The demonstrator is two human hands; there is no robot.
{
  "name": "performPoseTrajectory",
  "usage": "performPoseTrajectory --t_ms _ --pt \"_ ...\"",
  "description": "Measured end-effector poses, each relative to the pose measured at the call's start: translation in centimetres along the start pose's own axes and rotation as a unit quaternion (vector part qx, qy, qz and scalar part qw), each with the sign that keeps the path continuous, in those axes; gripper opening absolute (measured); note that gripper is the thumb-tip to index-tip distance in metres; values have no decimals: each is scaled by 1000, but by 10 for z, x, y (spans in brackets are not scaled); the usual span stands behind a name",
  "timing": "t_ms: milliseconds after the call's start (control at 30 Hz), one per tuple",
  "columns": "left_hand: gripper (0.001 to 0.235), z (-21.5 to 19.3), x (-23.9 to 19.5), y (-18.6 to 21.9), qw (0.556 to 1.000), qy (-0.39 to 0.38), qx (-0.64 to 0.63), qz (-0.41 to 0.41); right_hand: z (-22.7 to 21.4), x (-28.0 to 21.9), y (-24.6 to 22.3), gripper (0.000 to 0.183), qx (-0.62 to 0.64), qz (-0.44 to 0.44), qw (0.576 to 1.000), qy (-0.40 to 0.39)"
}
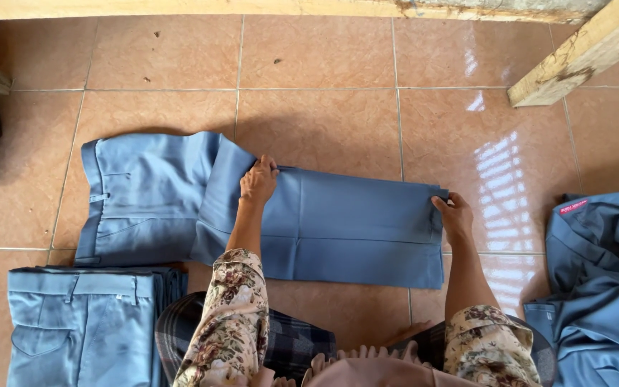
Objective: The person sits on a tiled floor and folds several pairs of blue trousers by hand. They smooth each pair, fold the legs together, and then fold the garment into a compact rectangle, stacking the finished items to the side.
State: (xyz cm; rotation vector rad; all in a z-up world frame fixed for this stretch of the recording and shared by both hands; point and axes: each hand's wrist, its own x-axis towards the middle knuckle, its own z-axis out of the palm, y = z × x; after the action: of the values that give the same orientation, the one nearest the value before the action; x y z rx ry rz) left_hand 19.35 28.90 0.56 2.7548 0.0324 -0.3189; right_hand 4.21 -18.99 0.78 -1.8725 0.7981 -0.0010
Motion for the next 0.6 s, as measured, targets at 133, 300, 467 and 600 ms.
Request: performPoseTrajectory --t_ms 133,300,467,600 --pt "14 4 2 4 1000 7 27 -13 9 17 16 37 -84 -41 995 34" --pt "14 16 6 -1 999 5 48 -22 22 38 43 33 -166 -93 979 76" --pt "12 22 9 -9 999 9 31 -15 31 14 20 34 -202 -122 967 95" --pt "18 8 -7 -14 999 21 38 -26 28 -15 -11 35 -250 -86 957 122"
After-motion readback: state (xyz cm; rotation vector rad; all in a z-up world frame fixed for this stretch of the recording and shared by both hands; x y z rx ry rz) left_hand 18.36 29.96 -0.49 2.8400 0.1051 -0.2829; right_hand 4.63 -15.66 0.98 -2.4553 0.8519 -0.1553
